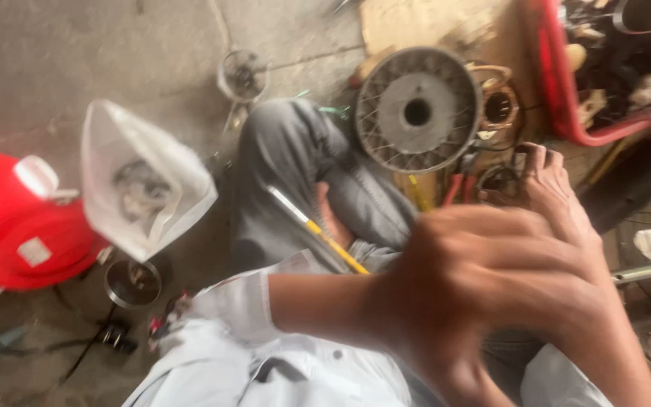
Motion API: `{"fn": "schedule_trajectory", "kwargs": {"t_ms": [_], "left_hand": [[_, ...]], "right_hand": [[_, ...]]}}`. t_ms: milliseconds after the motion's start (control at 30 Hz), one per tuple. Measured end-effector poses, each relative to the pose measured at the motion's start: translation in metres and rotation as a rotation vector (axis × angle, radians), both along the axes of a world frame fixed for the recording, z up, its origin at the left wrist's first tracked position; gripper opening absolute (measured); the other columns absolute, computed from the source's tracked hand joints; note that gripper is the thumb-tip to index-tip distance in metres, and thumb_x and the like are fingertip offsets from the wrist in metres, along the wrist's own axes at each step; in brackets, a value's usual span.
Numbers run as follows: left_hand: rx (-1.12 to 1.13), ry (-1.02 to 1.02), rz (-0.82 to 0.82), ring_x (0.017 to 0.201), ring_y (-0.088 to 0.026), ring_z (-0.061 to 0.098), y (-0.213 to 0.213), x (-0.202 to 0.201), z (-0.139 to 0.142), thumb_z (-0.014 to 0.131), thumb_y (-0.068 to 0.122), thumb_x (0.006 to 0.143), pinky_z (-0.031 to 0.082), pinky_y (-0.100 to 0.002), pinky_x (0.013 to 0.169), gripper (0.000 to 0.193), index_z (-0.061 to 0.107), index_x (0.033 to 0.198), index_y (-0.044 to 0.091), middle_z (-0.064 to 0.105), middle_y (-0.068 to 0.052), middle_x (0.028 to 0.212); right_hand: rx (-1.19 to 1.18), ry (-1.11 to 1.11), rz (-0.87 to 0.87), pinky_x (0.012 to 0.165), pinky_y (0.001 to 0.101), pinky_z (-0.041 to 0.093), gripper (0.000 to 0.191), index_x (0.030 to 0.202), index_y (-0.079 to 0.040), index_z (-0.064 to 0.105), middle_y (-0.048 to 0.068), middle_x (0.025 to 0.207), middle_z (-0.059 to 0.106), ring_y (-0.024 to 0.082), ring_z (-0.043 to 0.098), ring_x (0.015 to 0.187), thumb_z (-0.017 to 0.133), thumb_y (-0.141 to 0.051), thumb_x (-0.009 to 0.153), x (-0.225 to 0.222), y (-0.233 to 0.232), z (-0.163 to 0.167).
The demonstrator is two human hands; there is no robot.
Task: The person sits on the floor and repairs a small electric motor, holding the motor housing and using a screwdriver to loosen and tighten its parts. They handle the motor casing, rotor and mounting plate, turning the unit over and repositioning it while working on different sides.
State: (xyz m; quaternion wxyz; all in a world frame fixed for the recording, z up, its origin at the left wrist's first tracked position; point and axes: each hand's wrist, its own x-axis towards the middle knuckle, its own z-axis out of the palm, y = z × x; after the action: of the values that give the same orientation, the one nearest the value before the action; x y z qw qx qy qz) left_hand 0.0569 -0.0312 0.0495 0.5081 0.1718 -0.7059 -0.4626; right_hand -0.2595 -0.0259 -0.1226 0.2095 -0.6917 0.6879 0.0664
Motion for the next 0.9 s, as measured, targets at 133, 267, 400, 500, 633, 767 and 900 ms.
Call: {"fn": "schedule_trajectory", "kwargs": {"t_ms": [133,267,400,500,633,767,900], "left_hand": [[-0.077,-0.060,0.167,0.082,-0.017,0.067,-0.048,0.024,-0.038,0.056,0.066,0.102,0.054,-0.031,0.075,0.057,0.068,0.092,0.011,0.067,-0.003,0.090],[0.498,0.133,0.531,0.064,-0.010,0.059,-0.132,0.051,-0.096,0.043,0.056,0.115,0.040,-0.019,0.060,0.057,0.065,0.089,0.011,0.069,-0.004,0.076],[0.697,0.330,0.777,0.065,-0.008,0.060,-0.205,0.067,-0.143,0.053,0.072,0.100,0.038,-0.021,0.053,0.062,0.068,0.096,0.012,0.064,0.002,0.077],[0.751,0.285,0.882,0.064,-0.005,0.062,-0.217,0.061,-0.178,0.057,0.075,0.095,0.040,-0.019,0.049,0.055,0.065,0.108,0.022,0.064,0.004,0.076],[0.885,0.260,0.863,0.065,-0.007,0.060,-0.210,0.053,-0.209,0.054,0.067,0.098,0.039,-0.020,0.051,0.056,0.061,0.091,0.012,0.062,0.000,0.077],[0.801,0.142,0.810,0.067,-0.008,0.059,-0.215,0.059,-0.224,0.056,0.062,0.102,0.040,-0.020,0.054,0.052,0.061,0.095,0.011,0.062,0.000,0.081],[0.719,0.079,0.782,0.073,-0.009,0.060,-0.220,0.063,-0.238,0.058,0.058,0.105,0.044,-0.022,0.060,0.048,0.062,0.101,0.010,0.064,-0.001,0.089]], "right_hand": [[-0.107,0.066,0.018,0.099,0.0508,0.046,0.098,0.147,0.008,0.033,0.033,0.130,0.052,0.047,0.050,0.121,0.083,-0.038,0.078,0.006,-0.003,0.030],[0.067,0.049,-0.240,0.101,0.0472,0.048,0.076,0.147,-0.009,0.046,0.024,0.134,0.057,0.039,0.057,0.123,0.080,-0.039,0.086,0.012,-0.008,0.076],[-0.016,-0.034,-0.465,0.097,0.0422,0.053,0.059,0.143,-0.013,0.057,0.015,0.132,0.066,0.030,0.067,0.115,0.078,-0.031,0.090,0.010,-0.010,0.123],[-0.235,-0.102,-0.547,0.092,0.0388,0.056,0.049,0.140,-0.007,0.062,0.014,0.125,0.072,0.027,0.071,0.111,0.077,-0.021,0.096,0.001,-0.007,0.138],[-0.385,-0.139,-0.564,0.092,0.0344,0.058,0.042,0.139,-0.004,0.065,0.013,0.121,0.074,0.024,0.074,0.108,0.077,-0.013,0.100,-0.005,-0.001,0.144],[-0.406,-0.221,-0.630,0.087,0.0311,0.058,0.035,0.134,-0.004,0.067,0.011,0.115,0.075,0.020,0.074,0.104,0.074,-0.011,0.101,0.004,-0.007,0.138],[-0.408,-0.244,-0.599,0.086,0.0293,0.057,0.032,0.133,-0.004,0.069,0.010,0.114,0.076,0.018,0.075,0.103,0.075,-0.010,0.102,0.011,-0.015,0.135]]}}
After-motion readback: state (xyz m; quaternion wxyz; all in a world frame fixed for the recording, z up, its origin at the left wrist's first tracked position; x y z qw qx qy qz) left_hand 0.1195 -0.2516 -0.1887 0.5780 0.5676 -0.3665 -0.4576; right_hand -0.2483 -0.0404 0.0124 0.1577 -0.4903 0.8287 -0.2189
